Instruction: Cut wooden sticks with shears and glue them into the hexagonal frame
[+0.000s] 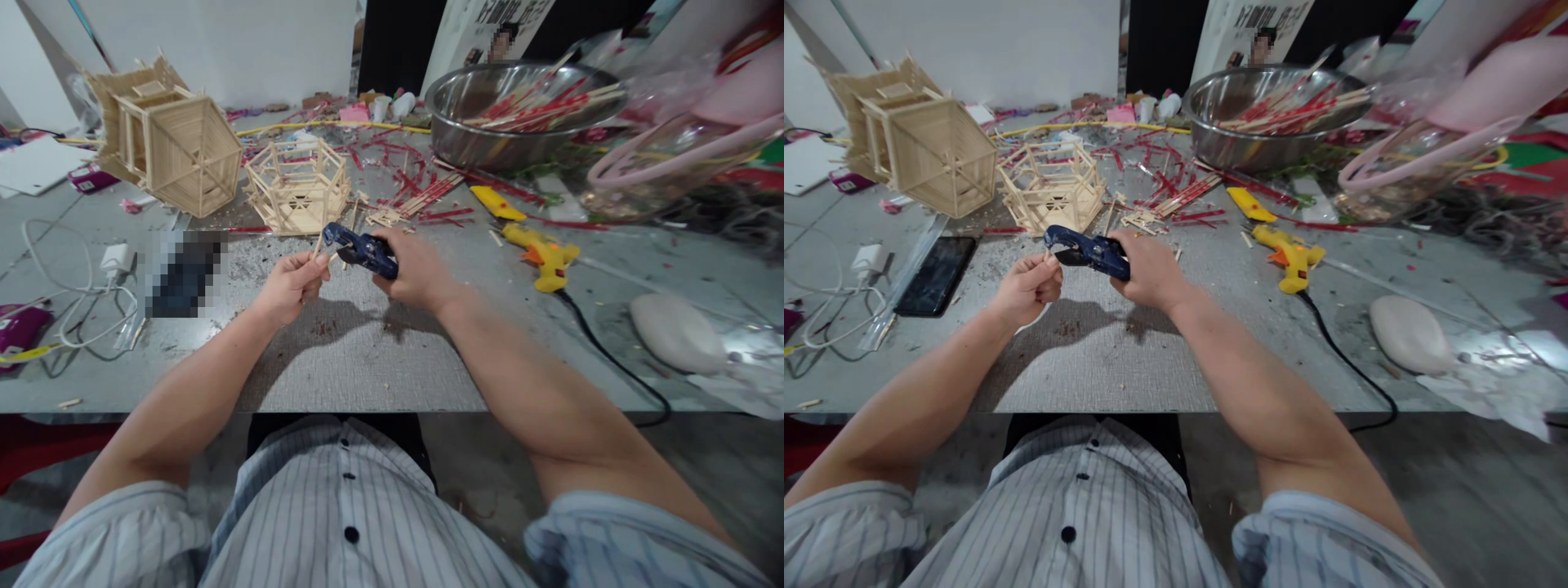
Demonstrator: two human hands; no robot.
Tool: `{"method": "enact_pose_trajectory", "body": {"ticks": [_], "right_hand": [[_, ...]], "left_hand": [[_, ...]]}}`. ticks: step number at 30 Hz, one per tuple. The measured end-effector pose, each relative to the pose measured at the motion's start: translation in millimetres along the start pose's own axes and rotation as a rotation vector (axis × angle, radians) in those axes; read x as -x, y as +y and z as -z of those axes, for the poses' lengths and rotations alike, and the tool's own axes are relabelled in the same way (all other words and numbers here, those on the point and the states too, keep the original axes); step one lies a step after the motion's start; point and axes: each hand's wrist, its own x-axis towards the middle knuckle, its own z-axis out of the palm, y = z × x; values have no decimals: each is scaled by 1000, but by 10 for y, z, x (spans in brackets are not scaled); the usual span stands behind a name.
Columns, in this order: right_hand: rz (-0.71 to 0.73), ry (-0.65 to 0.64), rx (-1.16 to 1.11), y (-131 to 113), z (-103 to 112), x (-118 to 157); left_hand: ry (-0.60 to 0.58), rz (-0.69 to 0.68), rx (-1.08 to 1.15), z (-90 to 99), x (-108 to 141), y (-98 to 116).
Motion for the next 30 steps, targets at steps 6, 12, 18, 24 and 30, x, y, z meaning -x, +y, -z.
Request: {"method": "enact_pose_trajectory", "body": {"ticks": [6,12,18,24,30], "right_hand": [[6,8,1,-9,-1,5],[7,37,12,8,-14,8],[-9,33,43,3,-10,4],[-34,17,74,-47,19,-2],[-83,-19,79,-113,49,-19]], "left_hand": [[-4,-25,-18,-15,-2,7],[-14,-53,-38,-11,-12,-5],[-10,-42,-32,-15,-13,4],[-27,-56,-11,-22,-2,21],[-24,-57,31,-20,-5,16]]}}
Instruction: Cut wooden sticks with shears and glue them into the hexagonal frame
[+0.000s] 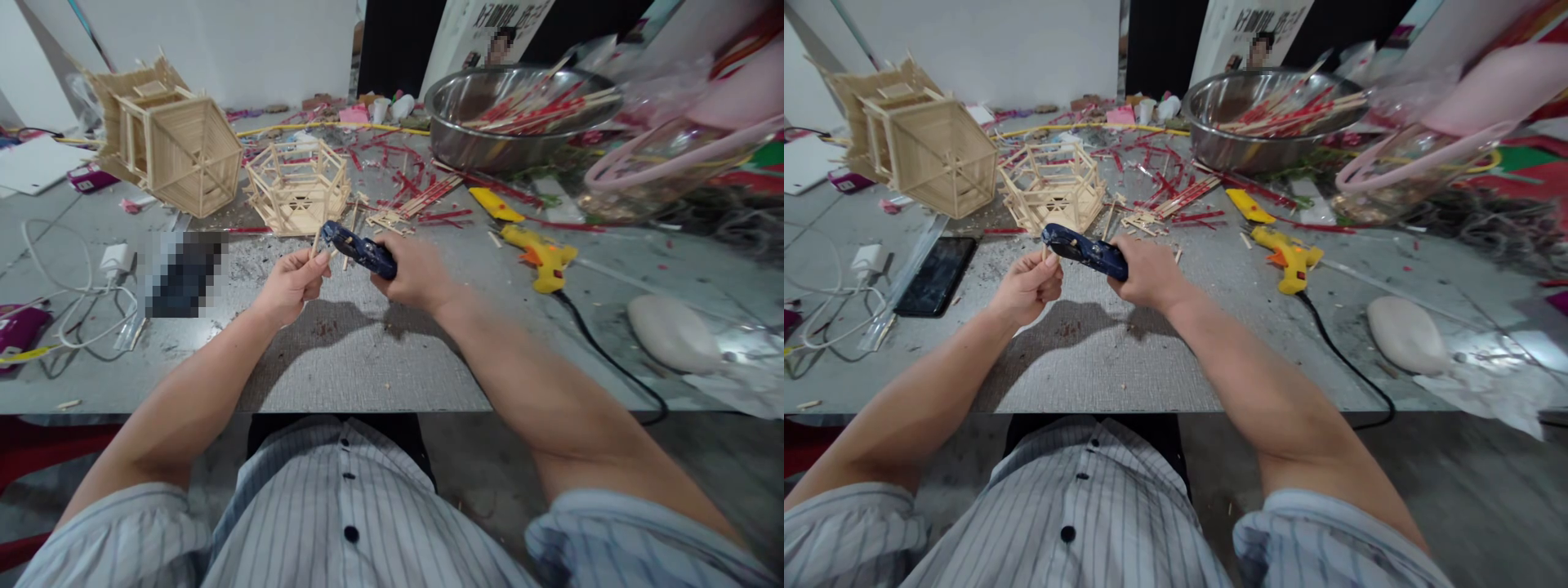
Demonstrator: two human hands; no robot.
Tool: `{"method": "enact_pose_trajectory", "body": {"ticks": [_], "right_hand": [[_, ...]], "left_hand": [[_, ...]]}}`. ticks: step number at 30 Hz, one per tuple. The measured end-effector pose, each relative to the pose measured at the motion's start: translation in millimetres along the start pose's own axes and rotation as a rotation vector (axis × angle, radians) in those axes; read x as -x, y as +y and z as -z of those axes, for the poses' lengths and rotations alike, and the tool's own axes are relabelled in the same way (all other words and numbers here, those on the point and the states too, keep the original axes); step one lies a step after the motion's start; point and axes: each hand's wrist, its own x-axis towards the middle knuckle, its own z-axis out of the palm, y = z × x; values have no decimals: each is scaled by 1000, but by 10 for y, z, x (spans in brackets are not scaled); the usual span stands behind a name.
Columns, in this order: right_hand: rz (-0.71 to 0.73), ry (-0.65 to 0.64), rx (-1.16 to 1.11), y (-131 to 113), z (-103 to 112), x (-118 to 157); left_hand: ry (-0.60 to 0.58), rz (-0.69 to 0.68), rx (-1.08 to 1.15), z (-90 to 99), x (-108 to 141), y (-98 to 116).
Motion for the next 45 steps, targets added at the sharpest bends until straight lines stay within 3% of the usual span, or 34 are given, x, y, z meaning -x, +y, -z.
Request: {"method": "enact_pose_trajectory", "body": {"ticks": [10,19,27,45], "right_hand": [[-68,-53,80,-92,41,1],[-90,-66,69,-87,18,-3],[79,10,-48,67,-77,18],[173,17,-131,134,-65,20]], "left_hand": [[66,41,-17,14,2,-16],[41,-26,1,32,-26,-37],[-13,3,7,19,-5,-35],[-184,116,63,63,7,-28]]}}
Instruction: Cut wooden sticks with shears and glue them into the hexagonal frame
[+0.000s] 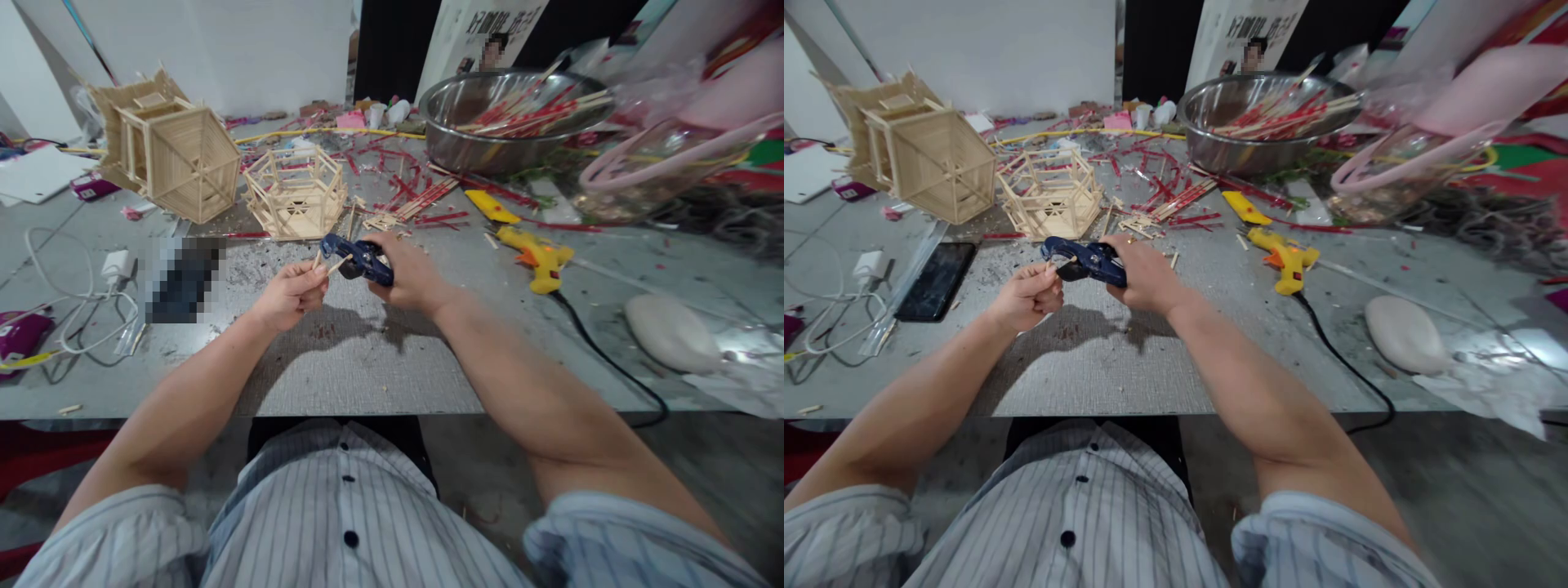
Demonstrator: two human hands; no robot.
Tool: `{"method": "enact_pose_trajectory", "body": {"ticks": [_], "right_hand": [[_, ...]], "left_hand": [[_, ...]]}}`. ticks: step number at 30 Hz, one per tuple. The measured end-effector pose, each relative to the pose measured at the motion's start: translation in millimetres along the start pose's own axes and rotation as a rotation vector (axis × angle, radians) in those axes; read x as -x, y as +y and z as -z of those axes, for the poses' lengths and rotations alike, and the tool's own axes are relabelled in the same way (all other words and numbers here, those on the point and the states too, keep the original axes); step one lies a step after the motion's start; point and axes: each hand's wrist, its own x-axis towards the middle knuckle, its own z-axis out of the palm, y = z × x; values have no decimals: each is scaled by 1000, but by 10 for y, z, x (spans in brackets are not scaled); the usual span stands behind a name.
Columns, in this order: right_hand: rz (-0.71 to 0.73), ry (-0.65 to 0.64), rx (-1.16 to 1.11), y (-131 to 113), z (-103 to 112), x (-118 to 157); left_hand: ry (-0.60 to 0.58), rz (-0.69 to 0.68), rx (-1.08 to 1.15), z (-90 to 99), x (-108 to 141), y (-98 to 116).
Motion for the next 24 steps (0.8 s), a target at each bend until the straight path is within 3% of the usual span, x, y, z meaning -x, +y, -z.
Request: {"method": "enact_pose_trajectory", "body": {"ticks": [11,17,24], "right_hand": [[138,42,-2,27,29,-20],[-12,-94,47,-94,114,-34],[8,-35,66,-52,93,-23]], "left_hand": [[-7,62,55,-51,12,-16],[15,78,28,-30,21,-24],[9,57,-15,16,5,-23]]}}
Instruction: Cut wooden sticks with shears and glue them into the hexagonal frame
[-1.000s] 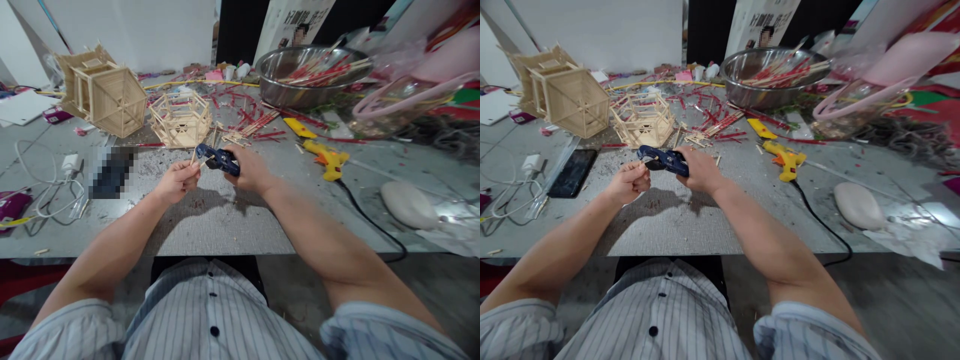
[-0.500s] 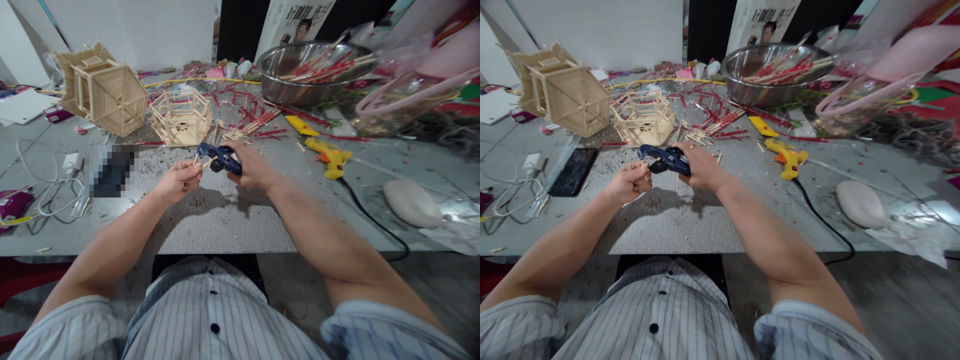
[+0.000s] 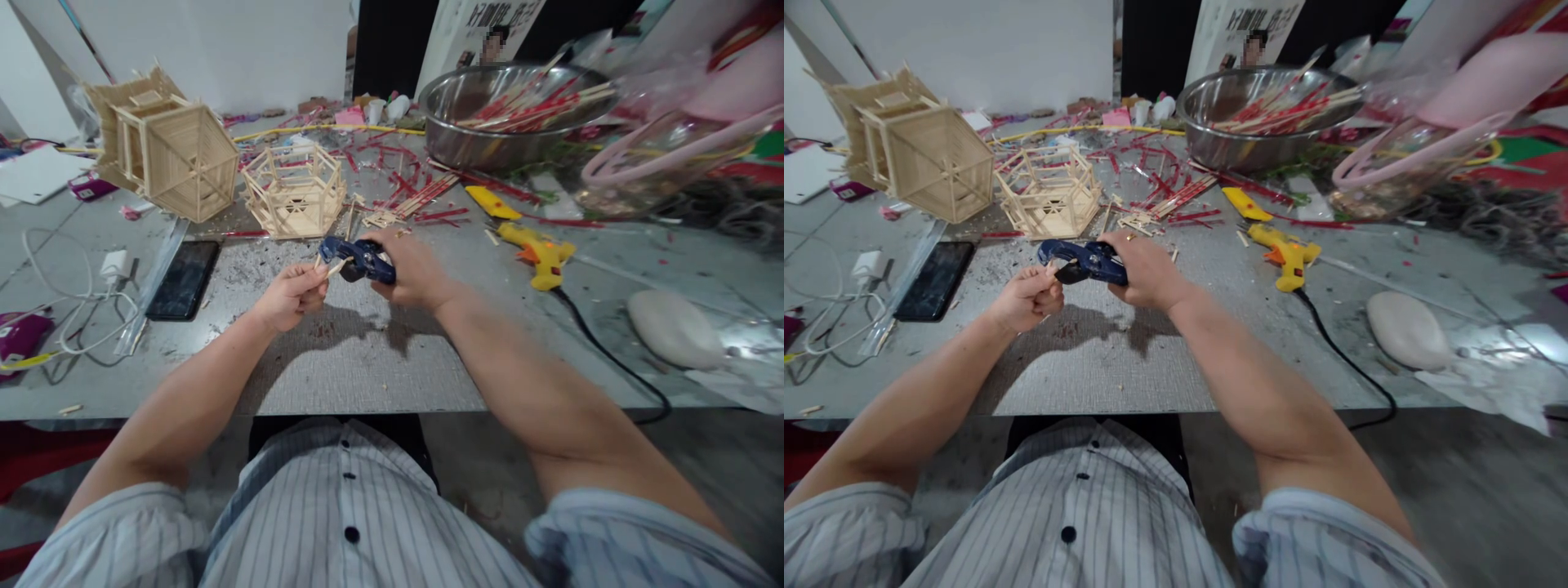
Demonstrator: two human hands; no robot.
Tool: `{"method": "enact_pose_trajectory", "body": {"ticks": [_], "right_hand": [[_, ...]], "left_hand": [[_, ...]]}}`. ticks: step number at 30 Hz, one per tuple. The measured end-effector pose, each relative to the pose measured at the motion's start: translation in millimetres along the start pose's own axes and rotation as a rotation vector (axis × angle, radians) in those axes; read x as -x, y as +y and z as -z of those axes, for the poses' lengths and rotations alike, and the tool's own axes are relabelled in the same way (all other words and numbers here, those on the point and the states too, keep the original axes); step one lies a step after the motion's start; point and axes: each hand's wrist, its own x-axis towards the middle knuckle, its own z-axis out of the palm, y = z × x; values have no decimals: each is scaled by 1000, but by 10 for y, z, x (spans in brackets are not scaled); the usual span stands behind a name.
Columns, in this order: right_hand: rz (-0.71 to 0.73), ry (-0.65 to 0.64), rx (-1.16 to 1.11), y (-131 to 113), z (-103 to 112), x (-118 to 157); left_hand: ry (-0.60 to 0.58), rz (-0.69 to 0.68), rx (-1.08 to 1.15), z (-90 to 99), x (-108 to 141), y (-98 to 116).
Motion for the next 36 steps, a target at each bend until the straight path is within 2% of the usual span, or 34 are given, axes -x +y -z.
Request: {"method": "enact_pose_trajectory", "body": {"ticks": [13,20,36], "right_hand": [[-24,-10,18,-12,-7,-10],[-45,-28,33,-6,-5,-8],[-92,-19,48,-14,-2,-2]], "left_hand": [[95,-122,-40,-31,-31,-20],[147,-100,-61,-54,-26,6],[153,-127,-84,-69,-16,29]]}}
